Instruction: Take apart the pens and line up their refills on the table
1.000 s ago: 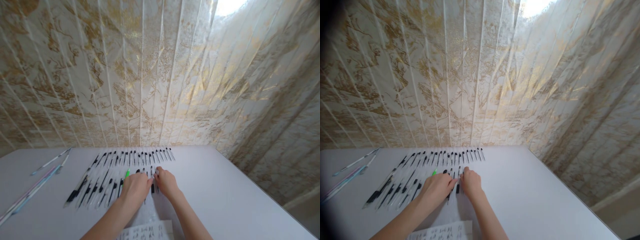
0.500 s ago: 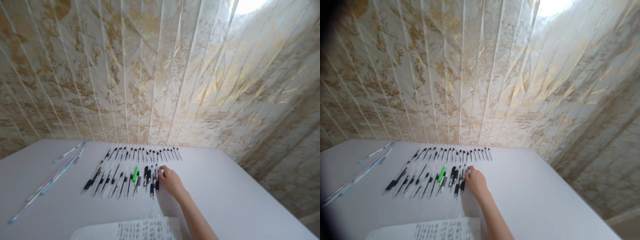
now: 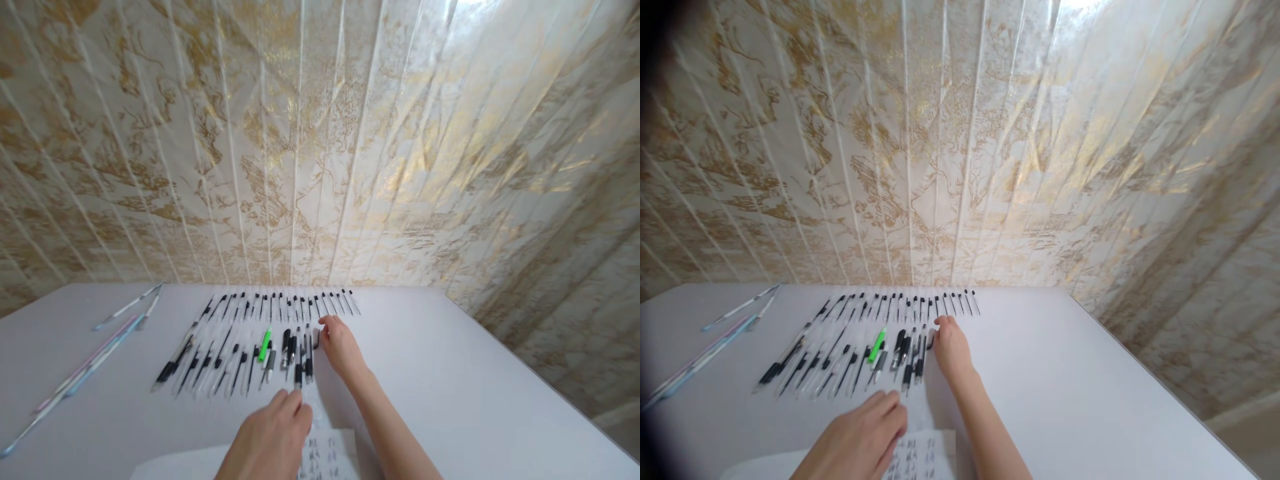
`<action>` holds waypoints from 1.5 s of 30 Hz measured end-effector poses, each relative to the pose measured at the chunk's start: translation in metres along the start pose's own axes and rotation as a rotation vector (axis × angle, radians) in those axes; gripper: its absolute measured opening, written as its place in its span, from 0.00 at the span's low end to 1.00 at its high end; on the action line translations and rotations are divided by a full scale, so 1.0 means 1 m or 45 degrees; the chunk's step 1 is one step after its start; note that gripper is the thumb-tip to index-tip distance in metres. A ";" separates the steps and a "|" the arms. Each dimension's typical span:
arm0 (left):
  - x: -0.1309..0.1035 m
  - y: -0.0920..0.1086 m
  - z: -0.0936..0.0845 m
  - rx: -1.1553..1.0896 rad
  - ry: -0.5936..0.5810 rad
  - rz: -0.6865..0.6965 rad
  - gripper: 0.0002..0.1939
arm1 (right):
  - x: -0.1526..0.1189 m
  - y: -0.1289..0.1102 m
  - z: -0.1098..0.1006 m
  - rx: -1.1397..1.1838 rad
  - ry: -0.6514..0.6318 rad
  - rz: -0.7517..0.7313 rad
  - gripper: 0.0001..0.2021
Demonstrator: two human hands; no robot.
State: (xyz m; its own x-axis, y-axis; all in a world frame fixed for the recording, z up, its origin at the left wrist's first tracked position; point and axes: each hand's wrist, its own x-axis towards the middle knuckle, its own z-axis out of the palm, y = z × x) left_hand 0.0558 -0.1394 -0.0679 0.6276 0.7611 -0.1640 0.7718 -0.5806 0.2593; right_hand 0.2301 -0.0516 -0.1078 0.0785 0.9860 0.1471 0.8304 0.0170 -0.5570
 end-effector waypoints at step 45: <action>-0.068 -0.240 -0.069 0.027 0.498 -1.230 0.16 | -0.002 0.008 -0.035 0.565 -0.091 0.024 0.14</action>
State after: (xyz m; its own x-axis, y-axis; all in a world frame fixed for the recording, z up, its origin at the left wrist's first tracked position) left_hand -0.1791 -0.0322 -0.0534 -0.3323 0.9428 0.0281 0.9319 0.3236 0.1640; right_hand 0.2557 -0.0596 -0.0835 0.0397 0.9956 0.0853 0.5111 0.0532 -0.8579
